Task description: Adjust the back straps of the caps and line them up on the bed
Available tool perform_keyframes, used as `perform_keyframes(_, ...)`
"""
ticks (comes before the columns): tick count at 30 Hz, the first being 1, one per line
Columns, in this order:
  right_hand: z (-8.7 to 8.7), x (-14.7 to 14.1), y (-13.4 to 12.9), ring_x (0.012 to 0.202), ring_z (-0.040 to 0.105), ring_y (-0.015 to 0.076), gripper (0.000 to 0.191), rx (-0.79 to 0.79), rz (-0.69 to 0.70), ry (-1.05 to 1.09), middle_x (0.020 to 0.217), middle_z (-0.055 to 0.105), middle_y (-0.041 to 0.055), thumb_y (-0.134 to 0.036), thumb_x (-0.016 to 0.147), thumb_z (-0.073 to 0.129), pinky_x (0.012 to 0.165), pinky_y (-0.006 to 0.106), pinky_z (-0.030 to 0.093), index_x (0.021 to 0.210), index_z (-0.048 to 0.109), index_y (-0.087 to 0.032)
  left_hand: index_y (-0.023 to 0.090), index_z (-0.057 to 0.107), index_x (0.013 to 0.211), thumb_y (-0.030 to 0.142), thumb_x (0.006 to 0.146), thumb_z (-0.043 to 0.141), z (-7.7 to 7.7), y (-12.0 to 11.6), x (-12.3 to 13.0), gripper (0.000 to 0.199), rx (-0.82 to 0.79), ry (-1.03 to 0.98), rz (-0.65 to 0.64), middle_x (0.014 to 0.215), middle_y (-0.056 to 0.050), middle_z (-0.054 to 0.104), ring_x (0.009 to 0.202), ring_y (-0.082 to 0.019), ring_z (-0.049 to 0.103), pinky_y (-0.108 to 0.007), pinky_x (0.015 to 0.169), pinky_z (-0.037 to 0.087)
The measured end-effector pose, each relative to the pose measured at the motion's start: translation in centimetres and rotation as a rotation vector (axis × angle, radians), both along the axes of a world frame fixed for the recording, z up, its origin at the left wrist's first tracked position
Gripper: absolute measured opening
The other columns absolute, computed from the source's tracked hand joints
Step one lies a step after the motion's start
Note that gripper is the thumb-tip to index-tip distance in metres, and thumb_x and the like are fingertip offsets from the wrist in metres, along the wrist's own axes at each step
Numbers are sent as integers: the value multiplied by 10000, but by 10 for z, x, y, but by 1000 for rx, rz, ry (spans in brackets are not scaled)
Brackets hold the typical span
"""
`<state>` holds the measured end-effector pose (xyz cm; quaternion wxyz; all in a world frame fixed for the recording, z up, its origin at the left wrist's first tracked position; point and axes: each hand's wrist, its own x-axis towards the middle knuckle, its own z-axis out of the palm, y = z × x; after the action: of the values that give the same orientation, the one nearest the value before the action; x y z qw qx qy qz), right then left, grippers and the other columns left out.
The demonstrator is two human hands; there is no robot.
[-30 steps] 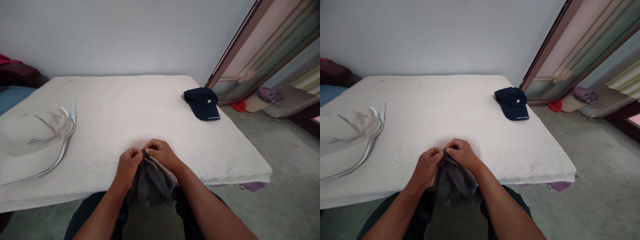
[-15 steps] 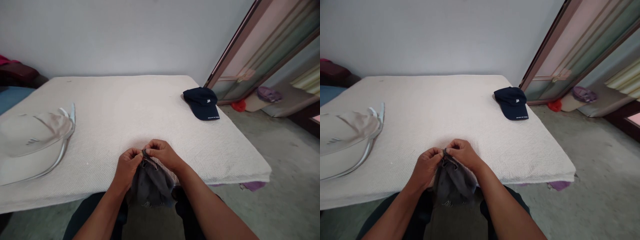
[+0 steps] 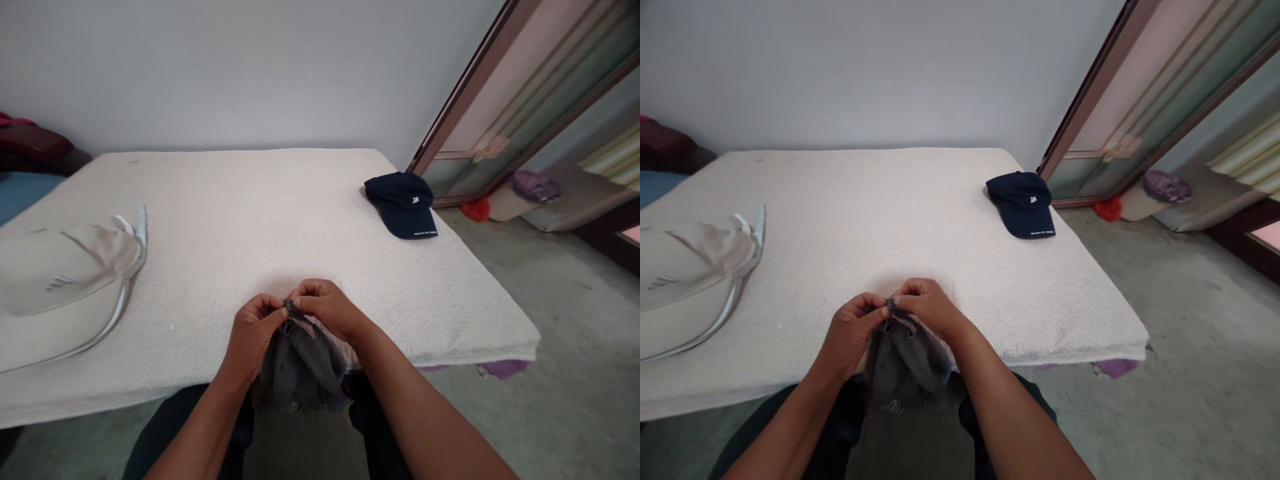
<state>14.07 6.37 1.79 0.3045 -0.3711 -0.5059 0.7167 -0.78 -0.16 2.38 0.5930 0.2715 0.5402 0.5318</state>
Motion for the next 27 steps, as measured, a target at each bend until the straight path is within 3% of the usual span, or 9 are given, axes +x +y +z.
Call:
perform_keyframes(6, 2, 2, 1, 601, 508, 99, 145, -84, -8, 54, 644, 576, 0, -261, 692, 698, 627, 258, 414, 685, 616, -142, 169, 578, 736, 193, 657, 748, 2, 1, 0, 189, 11, 5, -19, 649, 44, 626, 571, -76, 543, -195, 550, 404)
perform_keyframes(11, 8, 3, 2, 644, 546, 111, 179, -151, -27, 197, 671, 587, 6, -272, 667, 729, 687, 286, 433, 685, 620, -130, 174, 624, 811, 179, 642, 761, 2, 3, 0, 217, 33, -28, -7, 746, 27, 661, 682, -94, 590, -218, 657, 447)
perform_keyframes(15, 10, 4, 4, 605, 497, 84, 157, -83, -63, 183, 645, 567, -10, -258, 678, 718, 620, 242, 389, 671, 625, -131, 168, 656, 857, 211, 671, 748, 1, 5, -1, 212, 12, 8, -78, 788, 1, 680, 717, -111, 603, -239, 690, 456)
perform_keyframes(18, 12, 4, 5, 538, 425, 56, 141, -41, -62, 152, 625, 546, -26, -247, 693, 708, 529, 213, 317, 678, 625, -134, 165, 660, 869, 223, 692, 732, 2, 6, -1, 199, -2, 49, -122, 781, -1, 678, 699, -107, 596, -234, 673, 454)
perform_keyframes(21, 14, 4, 4, 472, 395, 46, 166, -109, -43, 197, 565, 521, -44, -272, 709, 703, 478, 206, 283, 691, 598, -145, 161, 651, 877, 234, 711, 717, 4, 6, -1, 193, -29, 71, -164, 756, 1, 668, 666, -95, 581, -217, 638, 449)
perform_keyframes(27, 16, 5, 1, 529, 539, 80, 191, -169, -24, 295, 652, 614, 14, -289, 735, 699, 492, 202, 358, 719, 579, -142, 153, 606, 810, 327, 758, 671, 6, 4, 2, 193, -87, 118, -290, 716, 8, 584, 551, -82, 506, -190, 441, 407)
